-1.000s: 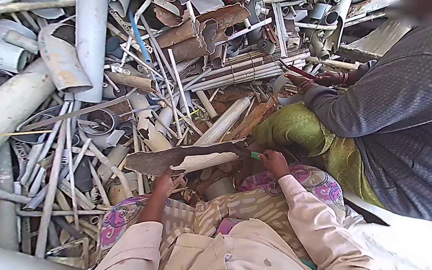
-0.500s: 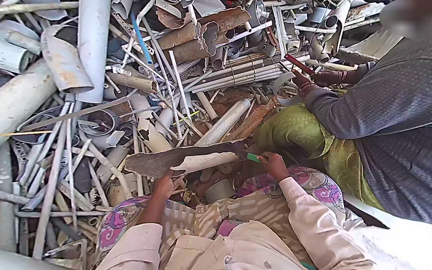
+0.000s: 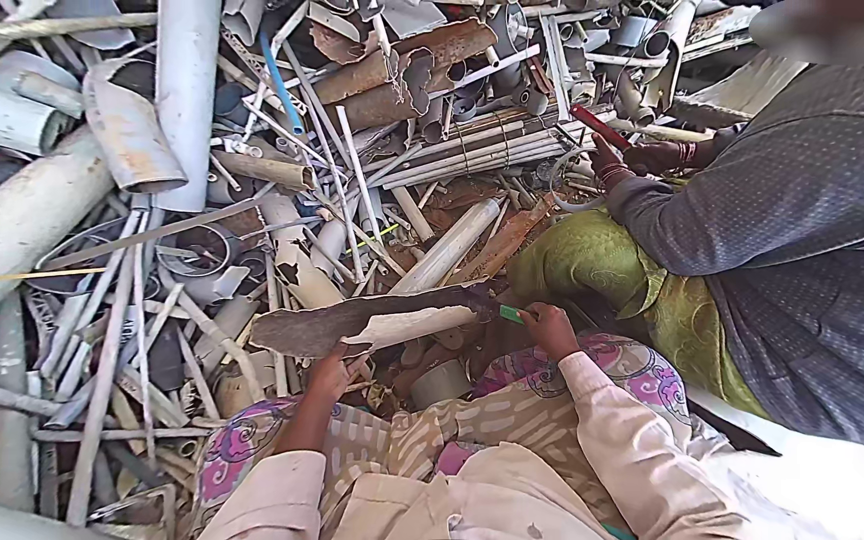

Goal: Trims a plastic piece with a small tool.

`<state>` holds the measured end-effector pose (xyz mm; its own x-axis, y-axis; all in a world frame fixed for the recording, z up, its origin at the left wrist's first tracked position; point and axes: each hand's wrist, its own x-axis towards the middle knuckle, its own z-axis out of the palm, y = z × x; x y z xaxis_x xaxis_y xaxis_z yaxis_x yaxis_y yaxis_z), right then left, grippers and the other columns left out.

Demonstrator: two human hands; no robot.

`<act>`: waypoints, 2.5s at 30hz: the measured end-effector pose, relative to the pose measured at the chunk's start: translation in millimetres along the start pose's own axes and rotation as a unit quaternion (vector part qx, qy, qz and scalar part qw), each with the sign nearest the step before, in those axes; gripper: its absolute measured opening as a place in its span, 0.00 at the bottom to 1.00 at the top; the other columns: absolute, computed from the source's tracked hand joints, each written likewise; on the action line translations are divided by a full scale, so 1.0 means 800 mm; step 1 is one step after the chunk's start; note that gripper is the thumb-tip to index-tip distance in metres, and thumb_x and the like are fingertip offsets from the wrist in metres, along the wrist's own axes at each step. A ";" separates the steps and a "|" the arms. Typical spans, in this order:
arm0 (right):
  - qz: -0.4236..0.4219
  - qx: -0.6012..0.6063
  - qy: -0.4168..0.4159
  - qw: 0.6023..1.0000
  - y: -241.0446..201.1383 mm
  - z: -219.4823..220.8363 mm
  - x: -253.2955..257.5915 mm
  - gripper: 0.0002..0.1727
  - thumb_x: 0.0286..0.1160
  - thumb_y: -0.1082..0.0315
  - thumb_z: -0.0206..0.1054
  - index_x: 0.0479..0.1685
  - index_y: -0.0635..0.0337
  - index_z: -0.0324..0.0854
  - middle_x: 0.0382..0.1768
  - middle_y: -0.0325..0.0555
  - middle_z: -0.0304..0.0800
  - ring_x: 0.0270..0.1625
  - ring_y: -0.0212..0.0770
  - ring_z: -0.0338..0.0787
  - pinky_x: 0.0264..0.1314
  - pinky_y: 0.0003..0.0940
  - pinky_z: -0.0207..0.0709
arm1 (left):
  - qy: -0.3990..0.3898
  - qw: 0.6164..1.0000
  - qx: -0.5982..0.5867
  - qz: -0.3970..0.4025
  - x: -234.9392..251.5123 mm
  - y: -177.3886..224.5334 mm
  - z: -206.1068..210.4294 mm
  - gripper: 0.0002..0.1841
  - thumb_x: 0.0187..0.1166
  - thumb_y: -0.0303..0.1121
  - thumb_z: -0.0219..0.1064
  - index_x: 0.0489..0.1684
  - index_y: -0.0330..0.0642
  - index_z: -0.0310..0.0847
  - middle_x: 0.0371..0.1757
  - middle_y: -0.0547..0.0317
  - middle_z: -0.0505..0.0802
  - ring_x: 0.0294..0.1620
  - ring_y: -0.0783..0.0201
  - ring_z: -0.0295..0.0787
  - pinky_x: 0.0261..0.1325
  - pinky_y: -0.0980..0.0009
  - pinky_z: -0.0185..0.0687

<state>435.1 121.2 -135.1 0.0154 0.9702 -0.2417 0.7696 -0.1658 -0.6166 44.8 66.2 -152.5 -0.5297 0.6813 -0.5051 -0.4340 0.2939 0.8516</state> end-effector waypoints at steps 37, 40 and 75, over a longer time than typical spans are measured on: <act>-0.173 -0.021 -0.040 0.984 0.011 -0.002 0.002 0.23 0.82 0.53 0.70 0.61 0.66 0.88 0.53 0.63 0.94 0.59 0.61 0.91 0.70 0.60 0.77 | -0.005 1.000 0.014 0.007 0.005 -0.001 -0.003 0.20 0.92 0.33 0.53 0.77 0.35 0.60 0.54 0.40 0.86 0.41 0.55 0.92 0.39 0.62 0.91; -0.219 -0.021 -0.064 0.973 0.009 0.005 -0.001 0.24 0.81 0.55 0.71 0.63 0.67 0.88 0.61 0.63 0.92 0.66 0.61 0.90 0.75 0.61 0.74 | -0.011 0.999 0.039 0.011 0.006 -0.003 -0.005 0.21 0.91 0.33 0.54 0.78 0.35 0.59 0.52 0.39 0.87 0.39 0.55 0.92 0.37 0.61 0.91; -0.122 0.051 -0.136 0.982 0.008 0.011 0.003 0.17 0.85 0.60 0.68 0.53 0.68 0.89 0.48 0.59 0.92 0.50 0.48 0.89 0.63 0.48 0.77 | -0.022 0.996 0.085 0.023 0.003 -0.004 -0.008 0.24 0.92 0.35 0.54 0.82 0.36 0.57 0.65 0.38 0.81 0.52 0.52 0.89 0.48 0.57 0.89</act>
<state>434.4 121.1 -146.2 -0.3435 0.9023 -0.2604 0.6607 0.0351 -0.7498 39.9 62.6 -157.0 -0.5116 0.7241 -0.4625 -0.2790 0.3691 0.8865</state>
